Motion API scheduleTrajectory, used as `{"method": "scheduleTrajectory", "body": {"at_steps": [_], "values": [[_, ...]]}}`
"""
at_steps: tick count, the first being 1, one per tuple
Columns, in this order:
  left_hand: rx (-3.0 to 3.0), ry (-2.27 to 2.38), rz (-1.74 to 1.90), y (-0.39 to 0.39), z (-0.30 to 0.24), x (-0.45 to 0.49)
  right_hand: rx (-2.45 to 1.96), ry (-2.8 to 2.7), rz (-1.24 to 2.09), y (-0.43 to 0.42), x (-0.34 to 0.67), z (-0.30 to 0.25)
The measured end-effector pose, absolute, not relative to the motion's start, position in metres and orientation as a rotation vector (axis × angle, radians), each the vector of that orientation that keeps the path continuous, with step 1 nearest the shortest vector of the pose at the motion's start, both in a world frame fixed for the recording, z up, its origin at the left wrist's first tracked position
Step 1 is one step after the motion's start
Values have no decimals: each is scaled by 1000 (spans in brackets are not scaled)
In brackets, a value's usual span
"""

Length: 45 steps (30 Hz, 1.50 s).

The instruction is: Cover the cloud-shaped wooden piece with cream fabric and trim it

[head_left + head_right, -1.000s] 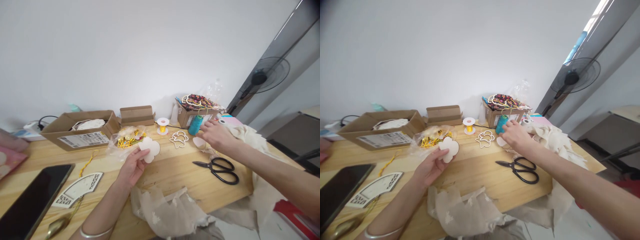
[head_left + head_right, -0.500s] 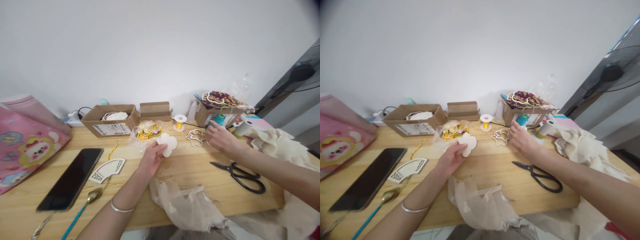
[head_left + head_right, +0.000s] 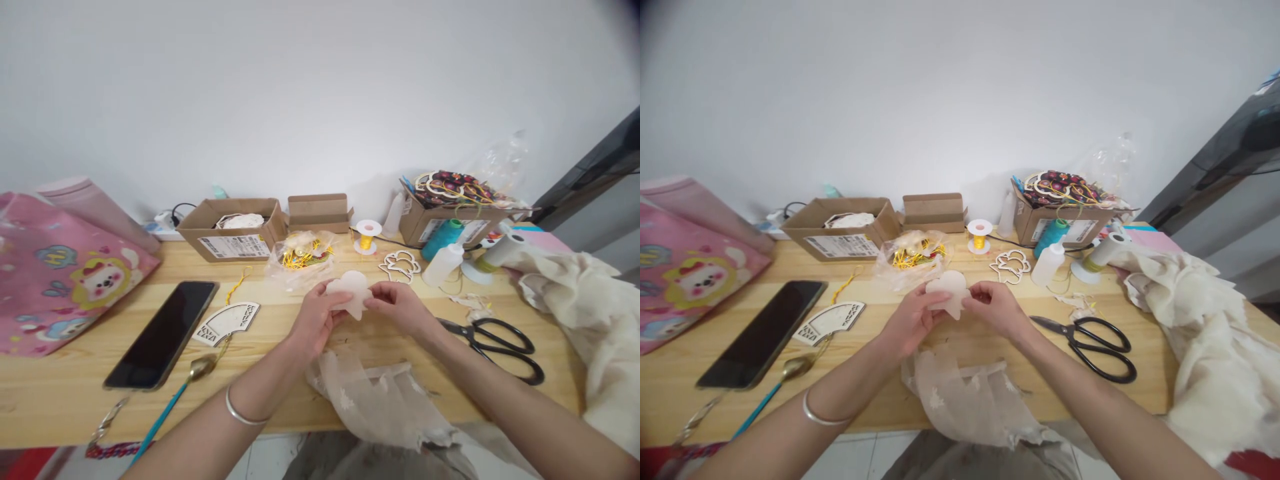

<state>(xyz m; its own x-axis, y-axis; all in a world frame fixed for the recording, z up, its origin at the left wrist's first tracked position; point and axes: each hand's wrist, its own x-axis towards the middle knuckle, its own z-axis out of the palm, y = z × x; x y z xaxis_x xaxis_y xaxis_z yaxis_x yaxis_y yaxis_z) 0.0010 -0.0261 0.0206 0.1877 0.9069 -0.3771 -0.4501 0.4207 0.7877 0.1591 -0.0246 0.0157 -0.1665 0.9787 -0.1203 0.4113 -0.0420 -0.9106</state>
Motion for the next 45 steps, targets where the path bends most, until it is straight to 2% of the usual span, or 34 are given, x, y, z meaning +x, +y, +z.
{"method": "scheduleTrajectory", "body": {"at_steps": [5, 9, 12, 14, 15, 18, 22, 24, 26, 30, 37, 42, 45], "values": [[784, 1193, 1141, -30, 24, -22, -1724, -1896, 1288, -14, 165, 15], [1063, 1259, 1153, -34, 37, -47, -1863, -2008, 1146, -7, 168, 24], [1296, 1366, 1040, -43, 44, -65, -1944, -2050, 761, -13, 177, 46], [1546, 1429, 948, -50, 42, -76, -1901, -2119, 344, -25, 183, 61], [1671, 1441, 906, -54, 40, -80, -1860, -2136, 292, -33, 185, 65], [1951, 1368, 753, -64, 27, -83, -1756, -2200, 489, -64, 178, 58], [2210, 1244, 443, -68, 12, -74, -1742, -2302, 685, -98, 150, 20], [2248, 1238, 327, -67, 11, -70, -1600, -2246, 773, -105, 142, 8], [2209, 1198, 304, -66, 14, -70, -1450, -2087, 864, -106, 142, 5], [1872, 1021, 482, -69, 31, -67, -1275, -1798, 938, -104, 156, 23], [1043, 889, 799, -84, 47, -30, -1372, -1338, 983, -112, 169, 55], [932, 751, 594, -92, 42, -23, -1440, -1374, 962, -105, 177, 63], [850, 766, 723, -97, 38, -22, -1466, -1404, 998, -94, 180, 57]]}}
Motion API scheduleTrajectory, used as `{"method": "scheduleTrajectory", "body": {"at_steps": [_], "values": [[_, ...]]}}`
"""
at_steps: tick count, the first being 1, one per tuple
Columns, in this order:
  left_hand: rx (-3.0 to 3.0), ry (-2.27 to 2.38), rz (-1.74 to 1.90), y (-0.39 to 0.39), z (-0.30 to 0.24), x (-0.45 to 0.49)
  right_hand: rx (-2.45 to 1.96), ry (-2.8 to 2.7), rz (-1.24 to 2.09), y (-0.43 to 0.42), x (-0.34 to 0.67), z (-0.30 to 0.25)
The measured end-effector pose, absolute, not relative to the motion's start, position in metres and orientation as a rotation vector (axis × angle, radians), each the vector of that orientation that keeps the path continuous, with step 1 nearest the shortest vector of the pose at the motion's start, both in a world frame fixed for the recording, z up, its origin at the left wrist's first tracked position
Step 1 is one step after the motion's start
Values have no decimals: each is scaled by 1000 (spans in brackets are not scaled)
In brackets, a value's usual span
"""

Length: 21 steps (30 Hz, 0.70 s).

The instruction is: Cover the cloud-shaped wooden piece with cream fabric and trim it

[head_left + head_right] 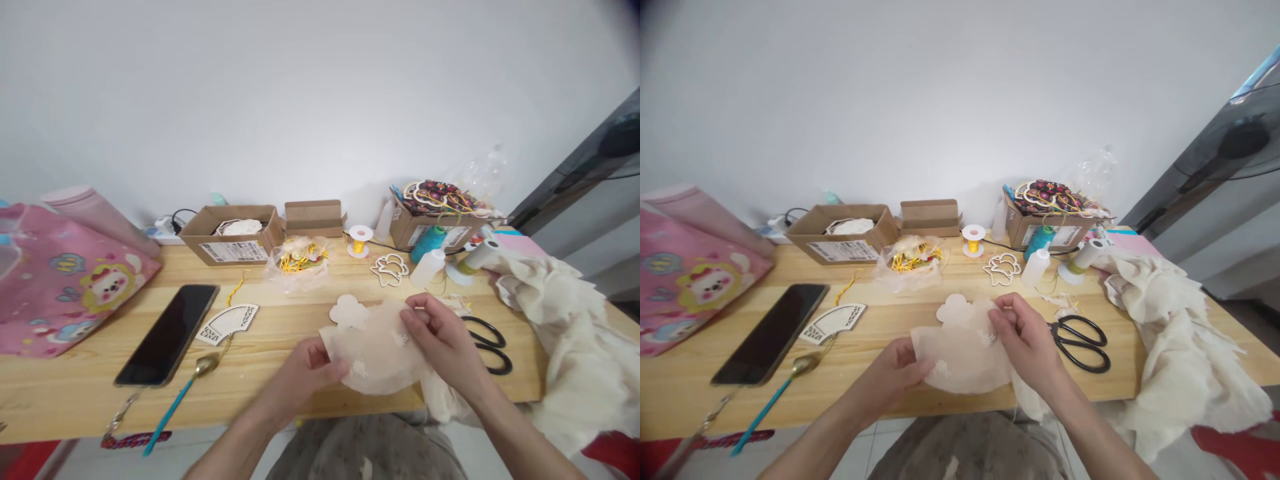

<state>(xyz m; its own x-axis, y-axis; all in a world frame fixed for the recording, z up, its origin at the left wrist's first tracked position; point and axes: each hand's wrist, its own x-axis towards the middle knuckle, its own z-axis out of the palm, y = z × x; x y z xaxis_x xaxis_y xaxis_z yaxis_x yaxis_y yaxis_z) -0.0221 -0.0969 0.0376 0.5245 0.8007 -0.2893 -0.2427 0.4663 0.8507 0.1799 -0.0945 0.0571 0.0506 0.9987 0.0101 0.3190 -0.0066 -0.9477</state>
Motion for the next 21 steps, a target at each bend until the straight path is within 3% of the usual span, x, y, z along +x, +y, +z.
{"method": "scheduleTrajectory", "body": {"at_steps": [5, 12, 17, 21], "values": [[481, 944, 1063, -103, 24, -11, -1462, -1253, 1126, -86, 171, 31], [590, 1140, 943, -98, 10, -25, -1443, -1120, 1383, -88, 165, 4], [661, 1202, 1105, -87, 8, -22, -1534, -1344, 1125, -80, 161, -4], [659, 1285, 1118, -78, 10, -15, -1553, -1431, 1120, -73, 163, -6]]}}
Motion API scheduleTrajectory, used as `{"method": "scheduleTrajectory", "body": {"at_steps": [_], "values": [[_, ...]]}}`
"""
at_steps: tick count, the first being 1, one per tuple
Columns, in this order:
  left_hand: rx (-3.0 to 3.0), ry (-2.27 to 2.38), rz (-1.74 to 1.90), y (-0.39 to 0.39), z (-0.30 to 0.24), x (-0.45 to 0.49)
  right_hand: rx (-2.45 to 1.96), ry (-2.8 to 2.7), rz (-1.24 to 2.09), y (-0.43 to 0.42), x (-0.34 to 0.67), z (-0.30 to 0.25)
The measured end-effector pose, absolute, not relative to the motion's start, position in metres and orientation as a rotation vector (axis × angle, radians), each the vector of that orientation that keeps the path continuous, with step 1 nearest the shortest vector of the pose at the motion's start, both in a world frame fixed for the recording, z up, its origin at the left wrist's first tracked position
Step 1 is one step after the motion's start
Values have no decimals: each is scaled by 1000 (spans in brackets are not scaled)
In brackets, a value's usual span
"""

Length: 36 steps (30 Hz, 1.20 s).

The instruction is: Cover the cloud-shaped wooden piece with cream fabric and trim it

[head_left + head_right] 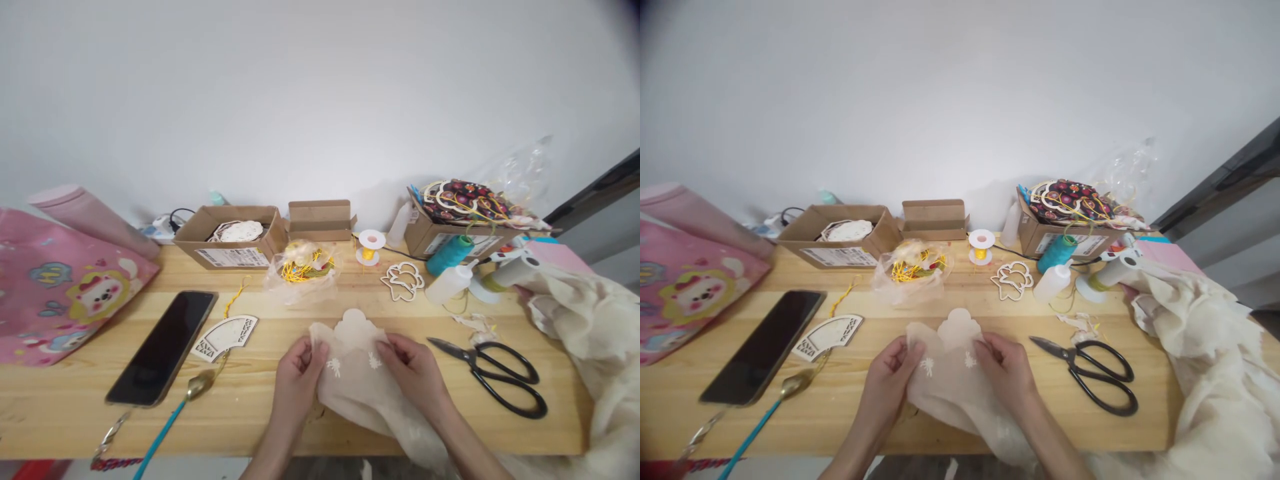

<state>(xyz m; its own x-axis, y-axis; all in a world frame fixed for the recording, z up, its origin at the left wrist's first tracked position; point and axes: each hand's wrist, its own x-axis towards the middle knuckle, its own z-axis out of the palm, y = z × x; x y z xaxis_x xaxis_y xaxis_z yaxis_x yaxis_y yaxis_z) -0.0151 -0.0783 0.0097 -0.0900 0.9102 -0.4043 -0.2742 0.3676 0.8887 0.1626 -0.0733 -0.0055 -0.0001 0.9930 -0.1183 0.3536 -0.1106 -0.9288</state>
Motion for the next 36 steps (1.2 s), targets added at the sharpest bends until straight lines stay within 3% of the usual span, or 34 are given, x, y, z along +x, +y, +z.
{"method": "scheduleTrajectory", "body": {"at_steps": [12, 18, 27, 33, 36], "values": [[614, 1400, 1145, -83, 7, -19, -1615, -1316, 1144, -68, 171, 0], [572, 1347, 1249, -83, 9, -26, -1447, -1507, 1578, -51, 194, 20], [544, 1185, 1222, -77, 15, -8, -1328, -1091, 1406, -49, 187, 23], [1209, 1101, 771, -72, 30, -47, -1261, -1614, 1296, -43, 194, 38], [1491, 977, 792, -63, 34, -56, -1061, -1931, 1404, -40, 186, 49]]}}
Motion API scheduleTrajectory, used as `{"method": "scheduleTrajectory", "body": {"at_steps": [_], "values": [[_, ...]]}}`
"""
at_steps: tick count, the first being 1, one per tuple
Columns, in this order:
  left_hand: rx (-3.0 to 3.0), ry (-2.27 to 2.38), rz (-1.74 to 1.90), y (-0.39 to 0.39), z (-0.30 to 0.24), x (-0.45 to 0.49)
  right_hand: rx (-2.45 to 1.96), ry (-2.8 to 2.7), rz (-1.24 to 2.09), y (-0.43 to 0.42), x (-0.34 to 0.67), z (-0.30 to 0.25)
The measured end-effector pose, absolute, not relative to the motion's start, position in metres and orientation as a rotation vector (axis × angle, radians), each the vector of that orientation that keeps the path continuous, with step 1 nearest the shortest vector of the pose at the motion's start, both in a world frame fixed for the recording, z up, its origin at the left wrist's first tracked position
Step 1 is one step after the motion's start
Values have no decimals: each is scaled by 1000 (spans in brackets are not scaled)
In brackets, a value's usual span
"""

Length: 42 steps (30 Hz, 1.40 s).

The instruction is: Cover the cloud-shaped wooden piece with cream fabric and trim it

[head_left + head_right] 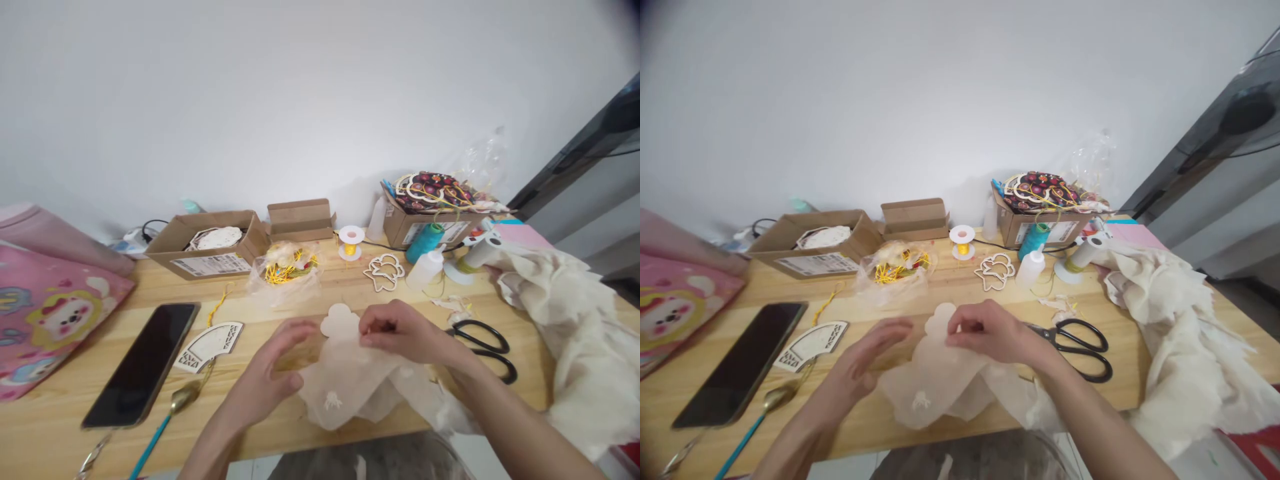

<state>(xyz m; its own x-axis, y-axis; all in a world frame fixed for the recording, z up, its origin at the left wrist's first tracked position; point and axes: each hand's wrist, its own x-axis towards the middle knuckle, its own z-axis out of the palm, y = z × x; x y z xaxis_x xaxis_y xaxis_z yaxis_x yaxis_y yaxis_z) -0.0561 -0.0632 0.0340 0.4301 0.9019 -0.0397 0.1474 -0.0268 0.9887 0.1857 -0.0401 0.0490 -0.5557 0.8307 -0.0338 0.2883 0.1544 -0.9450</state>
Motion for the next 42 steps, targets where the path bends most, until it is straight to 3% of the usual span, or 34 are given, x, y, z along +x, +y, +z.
{"method": "scheduleTrajectory", "body": {"at_steps": [4, 8, 18, 21, 26, 32, 37, 42], "values": [[1512, 1025, 530, -62, 35, -36, -831, -2065, 1491, -38, 168, 57], [1354, 1074, 410, -67, 32, -34, -1025, -1784, 1524, -39, 177, 57], [689, 908, 879, -77, 20, -33, -1391, -1331, 1504, -77, 209, 13], [639, 948, 899, -81, 25, -21, -1247, -1436, 1643, -83, 216, 15], [826, 874, 801, -79, 36, -15, -977, -1493, 1478, -69, 198, 31], [934, 956, 774, -72, 33, -18, -1003, -1360, 1938, -60, 156, 19], [837, 1137, 814, -73, 7, -18, -1338, -1198, 1637, -65, 155, 5], [940, 1215, 934, -64, -2, -14, -1532, -1512, 1132, -57, 161, 2]]}}
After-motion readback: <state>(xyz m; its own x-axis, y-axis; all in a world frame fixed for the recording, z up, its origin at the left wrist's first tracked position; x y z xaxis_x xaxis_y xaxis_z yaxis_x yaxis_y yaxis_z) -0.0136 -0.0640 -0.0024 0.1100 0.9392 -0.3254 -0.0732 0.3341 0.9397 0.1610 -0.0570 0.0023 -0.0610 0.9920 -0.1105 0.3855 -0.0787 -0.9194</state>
